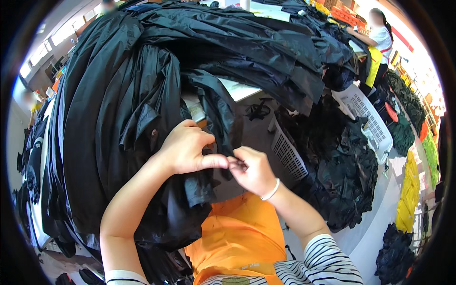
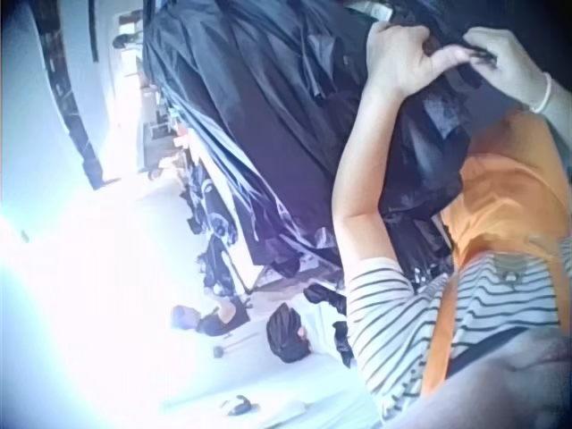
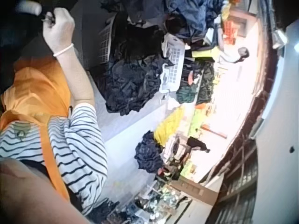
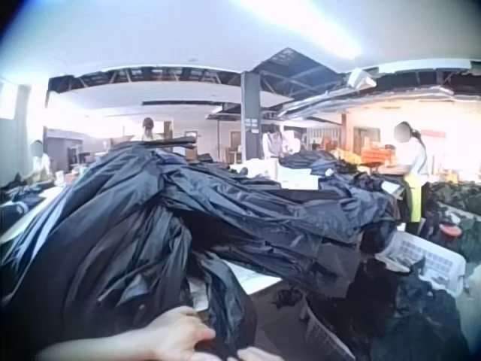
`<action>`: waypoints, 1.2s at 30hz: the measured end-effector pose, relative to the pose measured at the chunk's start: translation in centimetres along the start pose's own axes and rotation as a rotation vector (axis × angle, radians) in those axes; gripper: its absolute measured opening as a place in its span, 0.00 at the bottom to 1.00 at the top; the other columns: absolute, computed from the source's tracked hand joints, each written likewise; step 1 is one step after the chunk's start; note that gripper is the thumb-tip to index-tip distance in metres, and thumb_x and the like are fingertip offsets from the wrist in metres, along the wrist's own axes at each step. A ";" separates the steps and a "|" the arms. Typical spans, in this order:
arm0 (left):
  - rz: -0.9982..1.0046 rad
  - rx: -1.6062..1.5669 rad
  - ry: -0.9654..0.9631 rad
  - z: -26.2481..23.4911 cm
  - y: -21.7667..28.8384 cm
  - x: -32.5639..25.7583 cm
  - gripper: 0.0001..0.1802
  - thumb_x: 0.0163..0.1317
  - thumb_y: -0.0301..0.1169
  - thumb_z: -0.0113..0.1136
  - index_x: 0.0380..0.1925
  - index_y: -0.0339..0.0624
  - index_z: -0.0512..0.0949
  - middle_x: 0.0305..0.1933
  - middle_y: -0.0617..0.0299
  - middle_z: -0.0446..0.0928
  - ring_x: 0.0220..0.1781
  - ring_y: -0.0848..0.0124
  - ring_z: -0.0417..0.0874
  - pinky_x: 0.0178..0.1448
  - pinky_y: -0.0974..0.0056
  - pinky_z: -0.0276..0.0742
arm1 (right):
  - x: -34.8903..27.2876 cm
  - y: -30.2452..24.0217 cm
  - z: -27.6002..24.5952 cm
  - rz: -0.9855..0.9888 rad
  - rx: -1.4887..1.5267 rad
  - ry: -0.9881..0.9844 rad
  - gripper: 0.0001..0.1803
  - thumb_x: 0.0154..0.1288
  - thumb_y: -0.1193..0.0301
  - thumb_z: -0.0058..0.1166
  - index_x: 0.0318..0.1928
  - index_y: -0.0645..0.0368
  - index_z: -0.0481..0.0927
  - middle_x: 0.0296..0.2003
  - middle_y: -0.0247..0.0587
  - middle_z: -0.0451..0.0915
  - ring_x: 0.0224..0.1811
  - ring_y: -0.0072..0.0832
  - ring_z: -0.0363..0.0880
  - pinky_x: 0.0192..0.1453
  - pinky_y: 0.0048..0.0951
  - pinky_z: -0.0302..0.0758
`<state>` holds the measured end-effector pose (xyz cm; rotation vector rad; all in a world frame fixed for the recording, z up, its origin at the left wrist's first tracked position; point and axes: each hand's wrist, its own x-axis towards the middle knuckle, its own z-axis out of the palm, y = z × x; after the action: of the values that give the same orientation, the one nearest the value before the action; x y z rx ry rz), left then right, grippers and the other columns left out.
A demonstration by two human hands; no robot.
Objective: The person repeatedly picks up black fabric pieces from a large pile, uses small scissors to trim edges or threads, and places the pieces back on the pile. The hands and scissors are clearly visible throughout the process.
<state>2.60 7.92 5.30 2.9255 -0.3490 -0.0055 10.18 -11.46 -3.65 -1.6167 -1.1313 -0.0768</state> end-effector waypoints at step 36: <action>-0.197 -1.063 0.380 2.8 -1.2 -1.8 0.23 0.73 0.43 0.53 0.57 0.35 0.73 0.51 0.62 0.78 0.52 0.76 0.76 0.61 0.70 0.70 | 1.8 -3.0 1.6 0.095 0.443 0.288 0.05 0.61 0.81 0.61 0.35 0.62 0.77 0.32 0.33 0.77 0.24 0.15 0.66 0.29 0.17 0.66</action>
<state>1.09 8.93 2.26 1.8377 0.0270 0.2501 8.34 -9.32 -1.10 -1.2150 -0.7815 0.0042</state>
